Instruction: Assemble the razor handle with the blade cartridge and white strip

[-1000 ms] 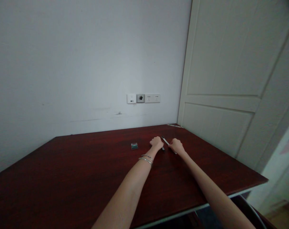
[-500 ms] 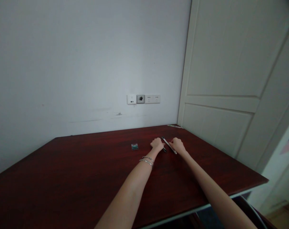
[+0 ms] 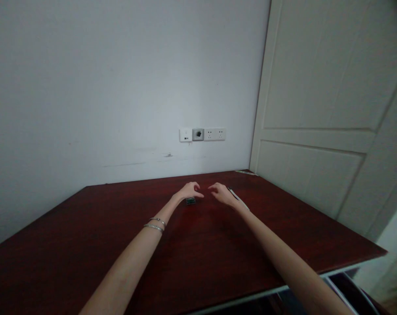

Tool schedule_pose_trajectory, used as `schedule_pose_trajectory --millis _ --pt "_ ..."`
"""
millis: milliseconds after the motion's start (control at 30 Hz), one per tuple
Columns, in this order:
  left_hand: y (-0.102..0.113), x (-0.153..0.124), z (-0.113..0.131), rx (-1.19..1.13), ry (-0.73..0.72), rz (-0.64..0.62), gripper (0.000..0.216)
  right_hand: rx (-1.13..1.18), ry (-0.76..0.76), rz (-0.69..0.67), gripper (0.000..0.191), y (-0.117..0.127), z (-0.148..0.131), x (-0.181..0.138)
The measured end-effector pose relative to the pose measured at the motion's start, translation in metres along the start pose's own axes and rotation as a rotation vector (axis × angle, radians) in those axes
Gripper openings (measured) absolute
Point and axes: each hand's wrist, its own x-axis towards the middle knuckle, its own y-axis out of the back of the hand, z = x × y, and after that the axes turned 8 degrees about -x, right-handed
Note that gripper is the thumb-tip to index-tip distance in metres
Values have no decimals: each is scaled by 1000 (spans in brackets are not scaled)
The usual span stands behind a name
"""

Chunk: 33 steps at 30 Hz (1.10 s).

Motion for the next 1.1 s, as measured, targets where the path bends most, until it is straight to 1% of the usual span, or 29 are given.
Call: schedule_pose_trajectory --millis 67,133,200,300,367,467,567,633,733,800,867,933,1000,1100 --pt "10 -14 -17 1 8 -20 65 105 72 -67 38 -13 -10 13" --pt "13 -27 -30 -1 18 -68 69 159 120 -151 50 -25 -21 24" --pt "13 -36 -37 -13 11 -100 69 166 153 -236 59 -34 -29 30" --pt "12 -44 -41 -45 24 -78 66 130 160 -319 63 -42 -37 35" --pt "10 -45 -42 -56 36 -53 64 118 163 -339 62 -46 -39 36" --pt "9 -45 -41 -62 39 -33 62 136 196 -334 56 -50 -39 36" --pt "6 -42 -36 -74 25 -11 61 124 217 -294 50 -49 -36 36" --pt "5 -40 -31 -86 -4 10 63 104 220 -255 48 -44 -30 36" --pt "9 -39 -22 -85 -28 51 69 91 206 -178 49 -26 -8 35" --pt "15 -40 -20 -65 -9 71 67 88 185 -119 49 -8 17 31" --pt "23 -44 -24 -40 15 82 59 116 145 -84 48 11 50 23" --pt "30 -48 -35 -6 48 99 52 143 80 -60 47 29 87 13" --pt "34 -54 -50 36 86 124 48 151 16 -53 47 42 123 0" --pt "35 -62 -73 80 106 146 45 175 -85 -81 49 48 167 -18"
